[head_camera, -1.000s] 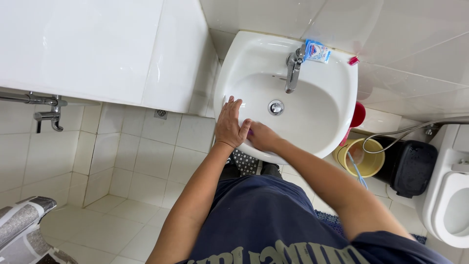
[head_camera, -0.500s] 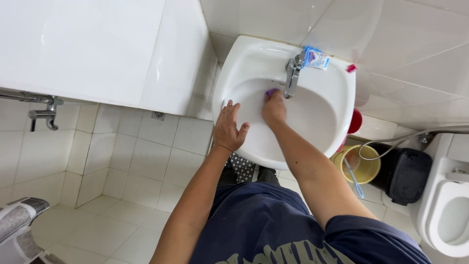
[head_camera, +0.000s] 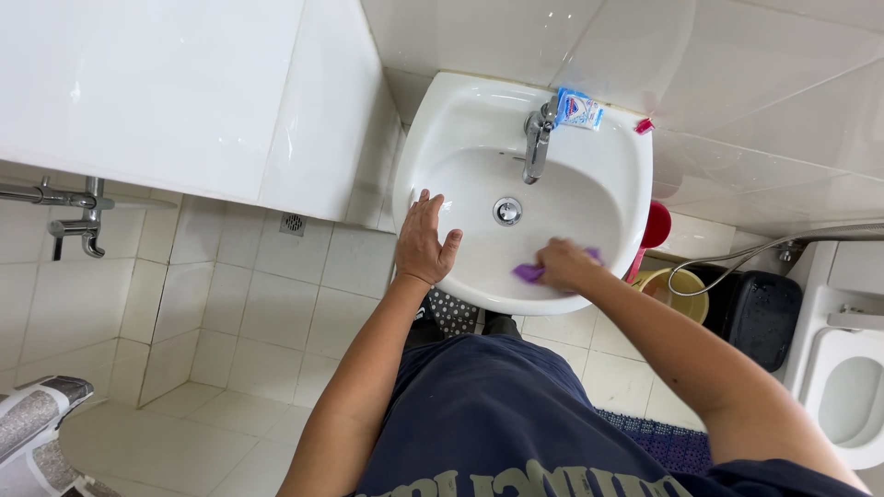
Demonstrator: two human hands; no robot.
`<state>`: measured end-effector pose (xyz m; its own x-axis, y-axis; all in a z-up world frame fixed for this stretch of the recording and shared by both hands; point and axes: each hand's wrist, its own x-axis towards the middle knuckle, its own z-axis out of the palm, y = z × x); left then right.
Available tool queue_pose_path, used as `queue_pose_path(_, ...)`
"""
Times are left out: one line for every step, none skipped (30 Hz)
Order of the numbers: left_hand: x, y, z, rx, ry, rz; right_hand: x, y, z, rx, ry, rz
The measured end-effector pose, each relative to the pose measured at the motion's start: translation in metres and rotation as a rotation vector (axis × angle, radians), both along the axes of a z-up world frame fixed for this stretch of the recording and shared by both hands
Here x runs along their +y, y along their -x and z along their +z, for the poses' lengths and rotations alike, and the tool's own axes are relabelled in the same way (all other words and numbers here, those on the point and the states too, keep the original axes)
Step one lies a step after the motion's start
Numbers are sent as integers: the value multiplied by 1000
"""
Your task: The person cleans a white bathroom sink using a purple cloth. They wipe the basin, faucet, and surrounding surfaces, then rinse the cloth under running water and wring it out.
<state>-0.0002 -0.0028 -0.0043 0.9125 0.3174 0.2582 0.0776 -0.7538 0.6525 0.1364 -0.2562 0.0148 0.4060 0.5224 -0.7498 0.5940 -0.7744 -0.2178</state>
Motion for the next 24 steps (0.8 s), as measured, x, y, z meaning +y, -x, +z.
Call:
queue_pose_path(0,-1,0,-1,-1,0,-8,-5,-9,-1,-1,0)
queue_pose_path(1,-2,0,-15,-6,-8,-15,-10,-19,-159,0,18)
queue_pose_path(1,0,-1,-24,-11,-16,-23,-13,-30,-311,0,36)
queue_pose_path(-1,1,-4,-20,-11,-17,-18,-18,-55,-307,0,35)
queue_pose_path(-1,1,-6,-23,-26,-20,-10,-27,-81,-443,-171,-79)
queue_pose_path(0,1,-8,-26,-42,-23,-1,-35,-107,-575,-341,-197)
queue_pose_path(0,-1,-6,-22,-48,-15,26,-37,-111,-570,-349,-191)
queue_pose_path(0,-2,-5,3,-39,-3,53,-39,-115,-572,-452,-411)
queue_pose_path(0,-1,-3,31,-30,7,80,-38,-118,-566,-550,-634)
queue_pose_path(1,1,-4,37,-34,14,103,-31,-121,-557,-554,-630)
queue_pose_path(0,0,-4,12,-15,10,125,-27,-121,-473,-576,-608)
queue_pose_path(-1,0,-3,-13,5,6,146,-22,-121,-388,-597,-585)
queue_pose_path(0,-1,-3,-12,6,6,159,-6,-114,-387,-595,-585)
queue_pose_path(0,0,-3,-34,-4,-4,173,10,-107,-230,-632,-608)
queue_pose_path(0,0,-2,-57,-13,-14,185,27,-99,-73,-664,-629)
queue_pose_path(1,1,-3,-56,-10,-14,172,33,-97,-73,-661,-628)
queue_pose_path(1,1,-4,-73,-22,-15,158,38,-94,45,-697,-485)
queue_pose_path(0,0,-4,-89,-35,-16,144,43,-91,162,-728,-341)
queue_pose_path(1,0,-3,-100,-34,-21,123,38,-66,149,-729,-343)
queue_pose_path(2,-1,-2,-70,-19,-16,102,33,-41,171,-539,-179)
queue_pose_path(1,0,-1,-38,-2,-11,79,31,-16,191,-343,-19)
queue_pose_path(1,0,0,-48,1,-16,54,23,-10,181,-340,-22)
queue_pose_path(1,0,0,-23,-1,-9,29,15,-3,162,-252,-3)
queue_pose_path(1,-1,0,1,-3,-1,3,8,3,143,-164,15)
